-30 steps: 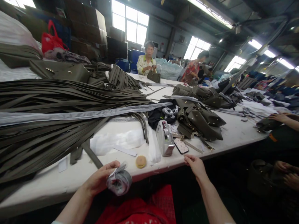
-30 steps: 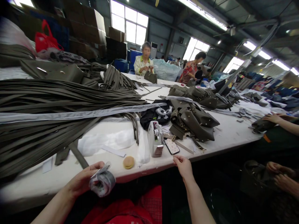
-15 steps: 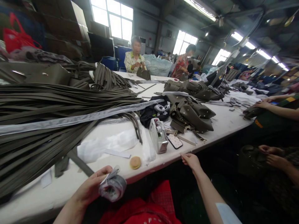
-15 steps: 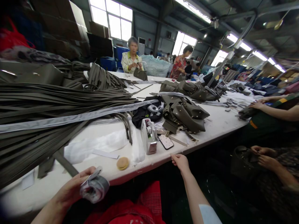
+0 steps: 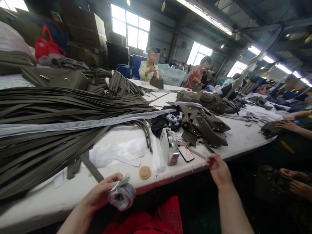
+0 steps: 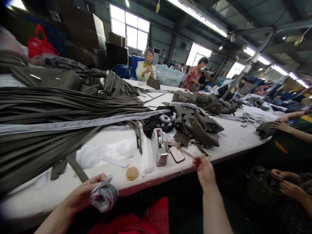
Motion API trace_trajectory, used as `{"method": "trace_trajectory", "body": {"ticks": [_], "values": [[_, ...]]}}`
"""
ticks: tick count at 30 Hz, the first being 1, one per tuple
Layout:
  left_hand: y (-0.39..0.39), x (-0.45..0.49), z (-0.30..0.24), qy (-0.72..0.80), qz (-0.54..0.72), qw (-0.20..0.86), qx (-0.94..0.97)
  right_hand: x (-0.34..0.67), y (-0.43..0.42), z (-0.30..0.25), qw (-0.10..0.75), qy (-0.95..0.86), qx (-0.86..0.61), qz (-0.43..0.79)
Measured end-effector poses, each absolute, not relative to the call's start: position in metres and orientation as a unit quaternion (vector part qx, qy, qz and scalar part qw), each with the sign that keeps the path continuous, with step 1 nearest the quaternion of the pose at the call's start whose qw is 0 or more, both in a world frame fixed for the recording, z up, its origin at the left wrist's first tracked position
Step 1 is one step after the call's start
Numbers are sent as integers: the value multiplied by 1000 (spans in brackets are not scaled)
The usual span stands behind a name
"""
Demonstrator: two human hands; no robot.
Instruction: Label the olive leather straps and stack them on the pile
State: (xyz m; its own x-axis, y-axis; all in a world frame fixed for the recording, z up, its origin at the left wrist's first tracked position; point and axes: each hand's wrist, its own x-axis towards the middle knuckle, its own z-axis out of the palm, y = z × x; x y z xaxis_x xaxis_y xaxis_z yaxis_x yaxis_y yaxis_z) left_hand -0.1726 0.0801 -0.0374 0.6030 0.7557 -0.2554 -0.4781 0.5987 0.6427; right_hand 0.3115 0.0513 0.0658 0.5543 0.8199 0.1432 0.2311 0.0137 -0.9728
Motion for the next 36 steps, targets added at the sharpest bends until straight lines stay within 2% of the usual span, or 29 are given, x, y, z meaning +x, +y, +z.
{"method": "trace_trajectory", "body": {"ticks": [2,5,11,19,23,29,32,36], "values": [[80,-172,-38,259,361,856,265,278,76,53,497,-460,-672,300],[78,-173,-39,256,371,852,267,239,111,31,454,-497,-676,299],[76,-175,-43,255,385,847,264,221,139,23,455,-505,-666,308],[75,-170,-34,269,392,842,258,210,100,24,501,-491,-670,244],[69,-146,-19,311,389,822,276,207,83,9,485,-453,-685,301],[55,-99,2,338,433,738,392,211,75,-7,452,-410,-709,353],[51,-80,1,352,455,693,435,195,57,7,432,-434,-690,385],[48,-62,-3,397,466,600,515,150,27,38,406,-519,-593,463]]}}
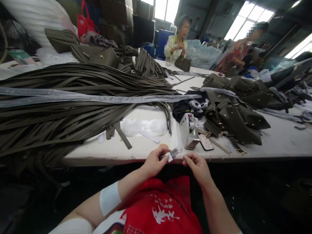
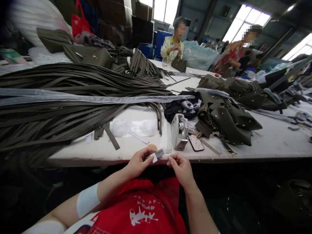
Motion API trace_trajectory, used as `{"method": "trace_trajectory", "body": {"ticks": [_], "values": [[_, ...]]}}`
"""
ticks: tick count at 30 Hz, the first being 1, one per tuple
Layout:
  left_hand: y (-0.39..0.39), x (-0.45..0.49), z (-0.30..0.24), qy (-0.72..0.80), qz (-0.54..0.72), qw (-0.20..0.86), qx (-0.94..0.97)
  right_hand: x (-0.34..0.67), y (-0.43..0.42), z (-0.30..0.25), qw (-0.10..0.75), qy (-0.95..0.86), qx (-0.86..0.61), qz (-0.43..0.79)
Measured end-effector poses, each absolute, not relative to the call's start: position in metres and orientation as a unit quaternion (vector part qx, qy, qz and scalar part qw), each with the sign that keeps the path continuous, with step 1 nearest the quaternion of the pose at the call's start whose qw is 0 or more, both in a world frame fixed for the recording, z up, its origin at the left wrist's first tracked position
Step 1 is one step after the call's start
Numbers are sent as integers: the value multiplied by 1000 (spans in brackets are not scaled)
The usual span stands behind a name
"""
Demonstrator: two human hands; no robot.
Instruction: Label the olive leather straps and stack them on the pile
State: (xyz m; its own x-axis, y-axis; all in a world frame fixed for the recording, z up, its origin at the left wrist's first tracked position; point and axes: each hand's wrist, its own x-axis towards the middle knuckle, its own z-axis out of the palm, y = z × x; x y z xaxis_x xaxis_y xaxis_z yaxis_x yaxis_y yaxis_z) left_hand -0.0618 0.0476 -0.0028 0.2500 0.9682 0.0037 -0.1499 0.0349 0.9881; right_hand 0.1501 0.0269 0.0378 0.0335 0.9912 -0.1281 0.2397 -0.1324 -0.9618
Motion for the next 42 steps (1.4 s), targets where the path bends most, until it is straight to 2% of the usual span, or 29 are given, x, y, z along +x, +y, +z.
{"method": "trace_trajectory", "body": {"ticks": [4,10,19,23,27,32,38,42], "values": [[46,-55,3,422,457,527,578,118,14,50,400,-513,-549,525],[41,-57,13,465,418,466,626,112,19,38,390,-489,-530,573],[38,-59,14,455,420,472,628,106,22,25,365,-458,-565,582],[38,-60,17,461,438,486,600,104,21,24,379,-452,-541,600],[36,-61,20,471,461,453,600,97,22,26,410,-439,-490,632],[33,-63,21,428,486,385,658,87,23,32,444,-456,-478,605],[32,-63,23,409,498,404,649,86,20,27,434,-489,-504,565],[32,-61,16,411,518,371,652,84,21,20,457,-476,-532,531]]}}
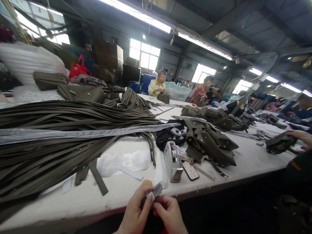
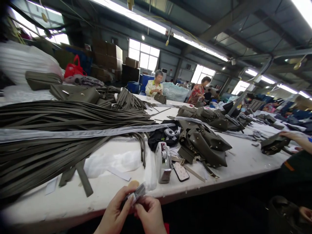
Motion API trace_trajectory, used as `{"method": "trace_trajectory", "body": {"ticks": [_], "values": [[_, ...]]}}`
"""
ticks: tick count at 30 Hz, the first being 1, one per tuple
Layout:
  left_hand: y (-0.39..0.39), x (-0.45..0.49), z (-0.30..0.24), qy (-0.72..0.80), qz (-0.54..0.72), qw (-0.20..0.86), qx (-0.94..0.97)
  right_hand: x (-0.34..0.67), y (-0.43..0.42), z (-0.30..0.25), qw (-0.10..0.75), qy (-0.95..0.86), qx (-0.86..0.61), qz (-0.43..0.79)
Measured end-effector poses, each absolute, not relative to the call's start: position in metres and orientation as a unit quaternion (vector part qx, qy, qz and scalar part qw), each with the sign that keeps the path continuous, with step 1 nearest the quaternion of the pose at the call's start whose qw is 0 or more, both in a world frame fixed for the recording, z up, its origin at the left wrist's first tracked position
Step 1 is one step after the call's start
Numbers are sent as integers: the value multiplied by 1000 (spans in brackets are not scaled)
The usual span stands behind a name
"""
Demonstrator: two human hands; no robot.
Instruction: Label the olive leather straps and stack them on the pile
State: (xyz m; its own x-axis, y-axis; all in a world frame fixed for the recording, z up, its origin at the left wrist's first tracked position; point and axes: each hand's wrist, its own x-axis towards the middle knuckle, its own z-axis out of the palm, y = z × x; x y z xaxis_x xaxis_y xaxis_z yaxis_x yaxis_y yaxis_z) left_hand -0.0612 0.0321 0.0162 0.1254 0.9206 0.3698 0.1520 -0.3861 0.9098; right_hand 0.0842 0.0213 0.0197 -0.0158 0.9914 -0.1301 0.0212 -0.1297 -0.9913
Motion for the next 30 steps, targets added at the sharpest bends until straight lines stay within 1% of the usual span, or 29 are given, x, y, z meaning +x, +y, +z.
{"method": "trace_trajectory", "body": {"ticks": [4,8,10,12,14,16,18,20,22,24,25,27,30], "values": [[32,-59,6,391,523,330,682,82,24,20,473,-463,-501,558],[32,-59,-1,411,525,275,693,85,26,13,505,-412,-416,634],[35,-60,-6,402,513,246,717,88,27,6,518,-394,-414,636],[38,-63,-13,370,496,217,755,92,32,4,504,-422,-453,602],[42,-67,-22,362,495,186,768,99,43,12,474,-489,-492,542],[47,-73,-31,387,510,159,751,109,63,33,459,-572,-524,433],[51,-81,-38,424,527,142,723,124,94,62,451,-647,-555,265],[55,-89,-41,451,529,138,706,140,134,93,438,-686,-576,79],[56,-96,-38,468,524,142,697,156,177,119,409,-687,-598,-51],[55,-101,-31,477,512,151,698,169,212,134,367,-679,-626,-112],[55,-103,-27,480,507,155,699,173,224,136,361,-676,-630,-128],[55,-108,-21,487,500,158,699,178,234,132,377,-679,-614,-141],[63,-117,-17,506,491,144,695,180,222,111,405,-715,-560,-109]]}}
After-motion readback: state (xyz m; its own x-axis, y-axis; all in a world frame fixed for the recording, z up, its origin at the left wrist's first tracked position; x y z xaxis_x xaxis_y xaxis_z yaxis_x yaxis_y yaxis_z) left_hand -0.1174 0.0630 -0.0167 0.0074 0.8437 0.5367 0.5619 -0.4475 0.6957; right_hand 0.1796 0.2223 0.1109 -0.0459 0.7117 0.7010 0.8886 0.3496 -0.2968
